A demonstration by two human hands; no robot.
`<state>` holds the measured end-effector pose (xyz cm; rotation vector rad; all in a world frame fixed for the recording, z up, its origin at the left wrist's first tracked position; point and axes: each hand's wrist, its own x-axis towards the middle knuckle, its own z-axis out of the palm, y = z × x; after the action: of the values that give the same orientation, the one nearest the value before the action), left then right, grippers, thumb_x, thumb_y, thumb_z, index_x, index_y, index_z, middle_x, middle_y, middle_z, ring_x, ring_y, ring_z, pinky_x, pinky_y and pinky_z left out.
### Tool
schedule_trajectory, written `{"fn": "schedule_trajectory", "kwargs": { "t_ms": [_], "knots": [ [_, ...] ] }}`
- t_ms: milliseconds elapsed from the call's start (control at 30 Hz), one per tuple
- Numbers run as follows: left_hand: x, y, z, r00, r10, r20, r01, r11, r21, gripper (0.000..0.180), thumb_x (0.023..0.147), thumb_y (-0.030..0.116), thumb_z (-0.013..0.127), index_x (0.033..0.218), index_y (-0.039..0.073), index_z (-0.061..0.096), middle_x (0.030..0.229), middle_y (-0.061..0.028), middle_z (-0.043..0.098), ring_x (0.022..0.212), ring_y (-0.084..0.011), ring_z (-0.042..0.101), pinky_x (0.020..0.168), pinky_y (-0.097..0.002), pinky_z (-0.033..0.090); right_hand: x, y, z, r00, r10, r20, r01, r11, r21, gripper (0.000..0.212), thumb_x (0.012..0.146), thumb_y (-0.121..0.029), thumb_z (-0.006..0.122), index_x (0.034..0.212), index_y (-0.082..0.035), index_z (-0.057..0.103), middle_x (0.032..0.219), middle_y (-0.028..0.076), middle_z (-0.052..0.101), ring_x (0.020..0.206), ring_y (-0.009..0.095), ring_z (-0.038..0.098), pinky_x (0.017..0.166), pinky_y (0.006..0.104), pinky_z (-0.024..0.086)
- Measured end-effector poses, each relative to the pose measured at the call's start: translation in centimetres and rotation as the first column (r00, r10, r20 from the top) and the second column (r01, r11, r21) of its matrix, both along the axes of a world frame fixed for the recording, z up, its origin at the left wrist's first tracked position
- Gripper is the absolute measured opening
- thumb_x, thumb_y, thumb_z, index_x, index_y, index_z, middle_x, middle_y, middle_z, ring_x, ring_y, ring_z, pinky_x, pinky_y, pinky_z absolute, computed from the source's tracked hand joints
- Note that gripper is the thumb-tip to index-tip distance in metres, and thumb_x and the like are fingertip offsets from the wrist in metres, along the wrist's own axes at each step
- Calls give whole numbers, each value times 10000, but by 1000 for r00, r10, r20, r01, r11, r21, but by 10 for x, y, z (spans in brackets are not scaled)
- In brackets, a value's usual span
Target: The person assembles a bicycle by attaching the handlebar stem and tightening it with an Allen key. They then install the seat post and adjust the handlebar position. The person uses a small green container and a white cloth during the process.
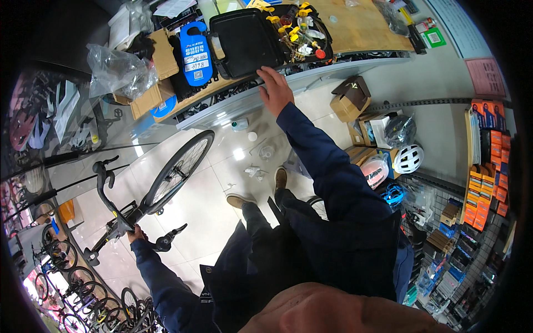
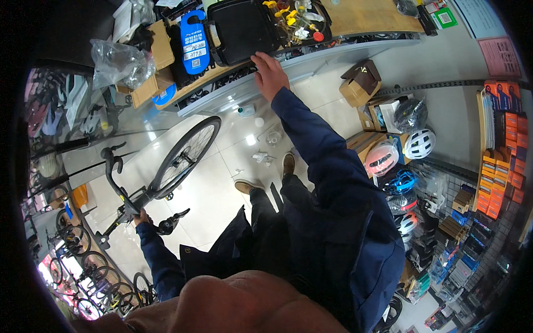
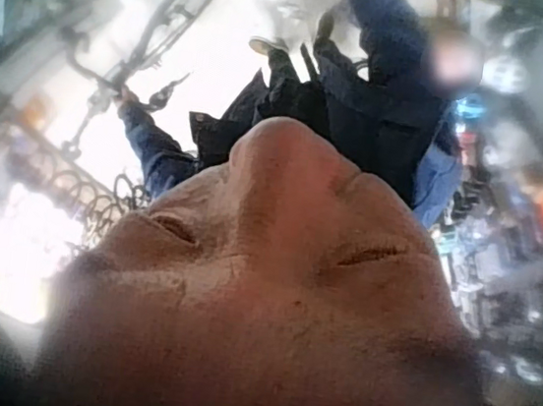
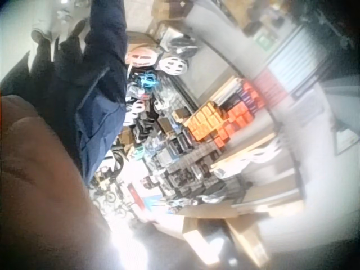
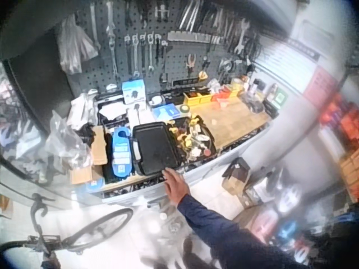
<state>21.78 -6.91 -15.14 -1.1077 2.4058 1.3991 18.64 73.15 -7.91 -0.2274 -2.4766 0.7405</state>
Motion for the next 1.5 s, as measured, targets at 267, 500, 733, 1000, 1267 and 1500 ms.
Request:
{"fn": "schedule_trajectory", "kwargs": {
  "t_ms": [267,500,733,1000,1267,1500],
  "knots": [
    [1,-1,0,1000,-16,-4,16,1000,13,248,941,230,708,1077,151,516,572,6,486,400,-138,464,354,-308,369,-58,82,49,930,-134,343,-17,915,402,193,855,-190,770,1046,-167,779,1034,104,695,950,331,707,781,465,583],
    [-2,-33,-25,991,-120,55,128,976,-177,421,870,261,744,1215,51,623,781,-60,675,567,-171,584,517,-365,498,-123,77,57,746,-266,610,-355,616,703,229,943,-130,585,947,-62,803,1027,180,781,969,357,768,789,486,627],
    [7,-15,-21,997,-56,-57,55,998,-19,288,921,258,738,1057,71,566,627,-33,568,434,-156,525,390,-330,428,-139,88,43,735,-248,631,-485,459,745,182,901,-144,657,1007,-107,800,1069,158,775,1023,360,749,842,469,618],
    [-1,-15,-30,996,-29,-79,24,998,-63,260,936,250,768,987,149,535,594,13,498,417,-131,465,364,-304,350,-144,110,41,658,-235,716,-580,449,680,229,810,-184,761,1010,-74,785,1094,185,759,1029,375,738,870,485,611],
    [-6,-2,-19,994,-79,-82,76,996,-36,323,931,279,776,984,82,525,638,-29,557,436,-154,508,378,-324,402,-151,136,31,646,-210,734,-627,404,666,209,843,-268,736,936,-87,785,997,176,765,898,362,743,805,483,614],
    [-13,-7,-32,989,-97,-109,97,995,-6,350,919,308,785,1023,53,568,703,-58,628,486,-181,576,418,-354,458,-163,117,27,752,-254,608,-501,380,778,188,934,-166,635,1009,-70,777,1066,175,771,1029,364,743,832,504,618]
  ]
}}
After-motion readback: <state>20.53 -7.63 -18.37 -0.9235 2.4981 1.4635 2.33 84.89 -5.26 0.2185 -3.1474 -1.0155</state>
